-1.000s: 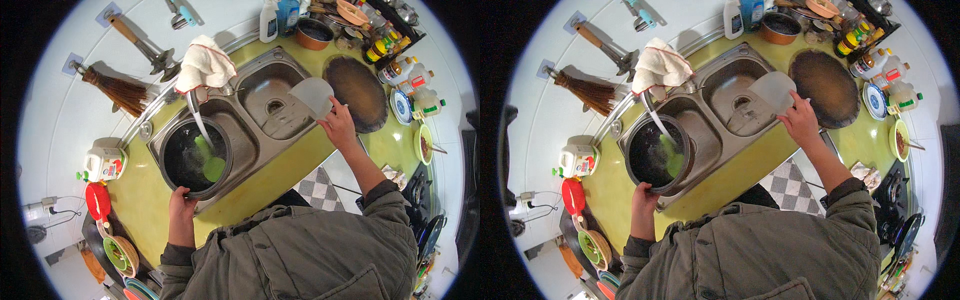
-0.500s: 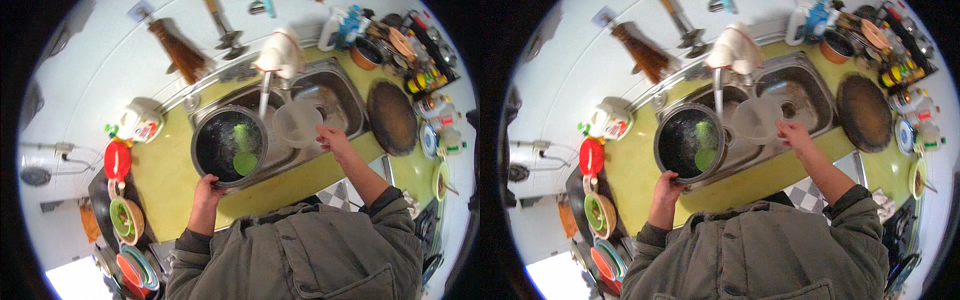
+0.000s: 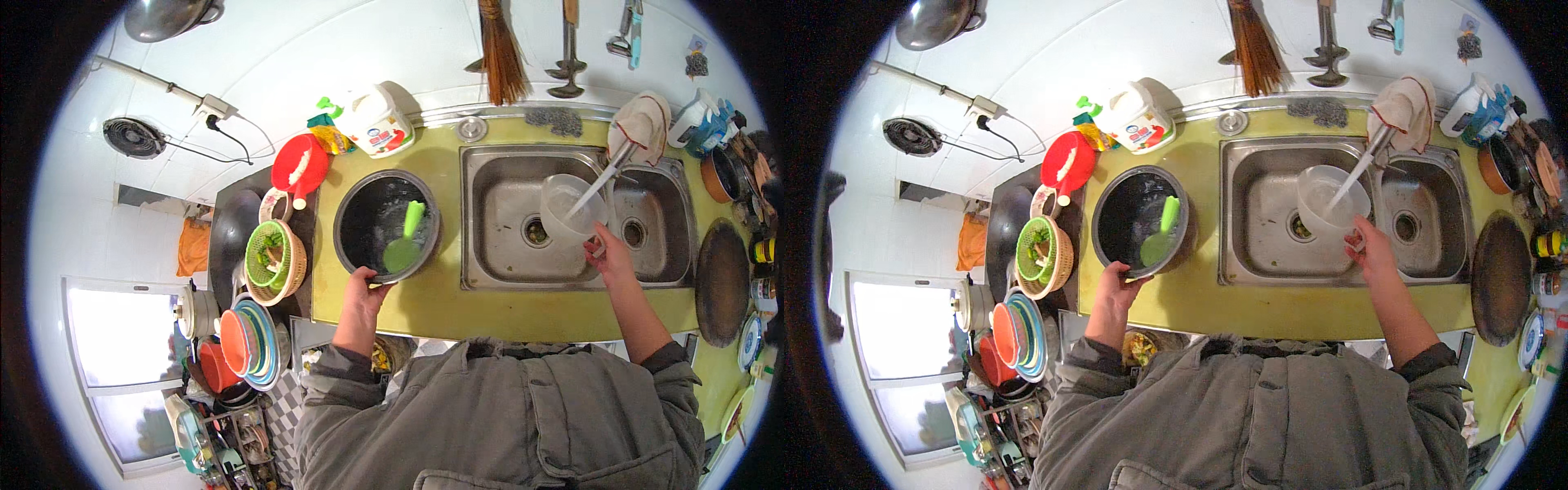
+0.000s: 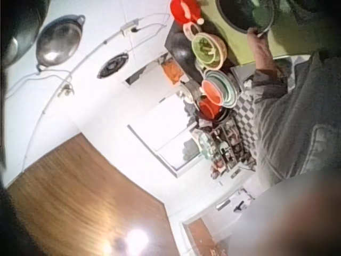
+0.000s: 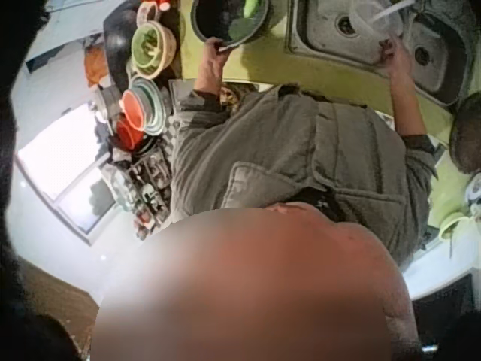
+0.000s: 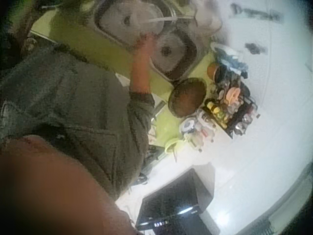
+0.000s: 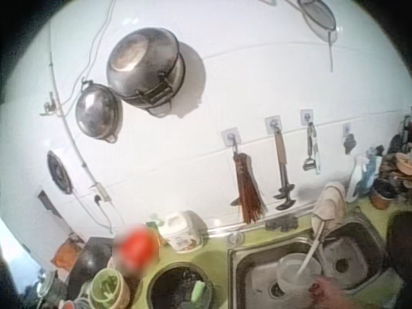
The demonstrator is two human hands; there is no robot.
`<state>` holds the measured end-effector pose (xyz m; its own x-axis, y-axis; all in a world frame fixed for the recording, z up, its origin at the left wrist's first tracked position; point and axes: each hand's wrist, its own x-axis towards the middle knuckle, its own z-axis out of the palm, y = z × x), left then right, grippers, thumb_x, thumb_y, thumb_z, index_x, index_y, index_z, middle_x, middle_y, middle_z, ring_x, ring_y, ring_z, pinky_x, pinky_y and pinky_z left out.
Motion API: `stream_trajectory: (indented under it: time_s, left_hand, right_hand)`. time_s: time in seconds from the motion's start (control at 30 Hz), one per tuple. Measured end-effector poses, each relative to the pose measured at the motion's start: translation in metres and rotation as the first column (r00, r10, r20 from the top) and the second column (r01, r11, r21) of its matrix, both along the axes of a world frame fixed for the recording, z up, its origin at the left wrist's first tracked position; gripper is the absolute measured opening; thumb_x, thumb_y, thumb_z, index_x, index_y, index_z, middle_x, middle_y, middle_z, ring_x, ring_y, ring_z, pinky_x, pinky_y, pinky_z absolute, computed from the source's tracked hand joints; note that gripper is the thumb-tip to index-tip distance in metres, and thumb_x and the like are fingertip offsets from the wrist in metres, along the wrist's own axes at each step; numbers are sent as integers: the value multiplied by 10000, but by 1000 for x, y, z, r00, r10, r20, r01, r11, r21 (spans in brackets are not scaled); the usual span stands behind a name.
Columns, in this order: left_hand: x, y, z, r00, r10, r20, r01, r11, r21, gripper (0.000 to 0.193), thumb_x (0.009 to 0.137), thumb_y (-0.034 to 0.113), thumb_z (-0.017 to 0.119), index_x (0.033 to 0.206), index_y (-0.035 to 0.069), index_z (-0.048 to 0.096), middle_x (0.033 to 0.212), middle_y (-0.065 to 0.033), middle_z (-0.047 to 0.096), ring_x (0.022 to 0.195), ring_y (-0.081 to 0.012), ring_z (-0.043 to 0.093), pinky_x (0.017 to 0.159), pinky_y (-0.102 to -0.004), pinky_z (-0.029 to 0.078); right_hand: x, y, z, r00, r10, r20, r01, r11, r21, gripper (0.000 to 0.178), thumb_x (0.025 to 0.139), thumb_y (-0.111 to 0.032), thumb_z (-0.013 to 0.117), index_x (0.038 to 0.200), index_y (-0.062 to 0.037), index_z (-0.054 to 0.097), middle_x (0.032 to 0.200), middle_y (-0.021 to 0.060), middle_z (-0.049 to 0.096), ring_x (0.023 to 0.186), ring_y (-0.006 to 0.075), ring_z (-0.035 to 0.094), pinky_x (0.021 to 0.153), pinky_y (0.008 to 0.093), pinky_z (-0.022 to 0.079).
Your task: The person scoops rice from a rice cooker into a bowl, rinses the cooker and utensil, then stirs chopped vegetables in a wok on the stove. They retrieve a bowl from a dish rack, transfer the cooked vegetables into it, and place the bowl on a dining table with other dishes.
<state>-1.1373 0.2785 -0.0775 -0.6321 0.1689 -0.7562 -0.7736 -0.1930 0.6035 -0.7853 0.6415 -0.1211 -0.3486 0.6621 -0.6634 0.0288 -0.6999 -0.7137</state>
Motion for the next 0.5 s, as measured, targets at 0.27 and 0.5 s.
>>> stream_trajectory:
  time_s: [0.27,0.5]
  left_hand:
    - [-125,-22,-36,986,138,-97,-136,990,32,213,736,20,504,916,-15,394,990,-160,396,968,-424,481,839,-705,450]
    - [-160,5,-25,969,222,-110,-222,975,14,264,850,88,528,1061,-49,448,1022,-121,395,925,-362,516,819,-518,559]
  right_hand:
    - [-10,-17,-2,997,-50,-57,50,999,-8,320,857,-349,678,1042,-105,587,874,-9,547,840,151,585,687,304,509]
    - [-17,-29,-5,995,-99,-23,100,994,54,341,870,-396,660,1011,-91,603,886,9,556,856,144,548,720,316,508]
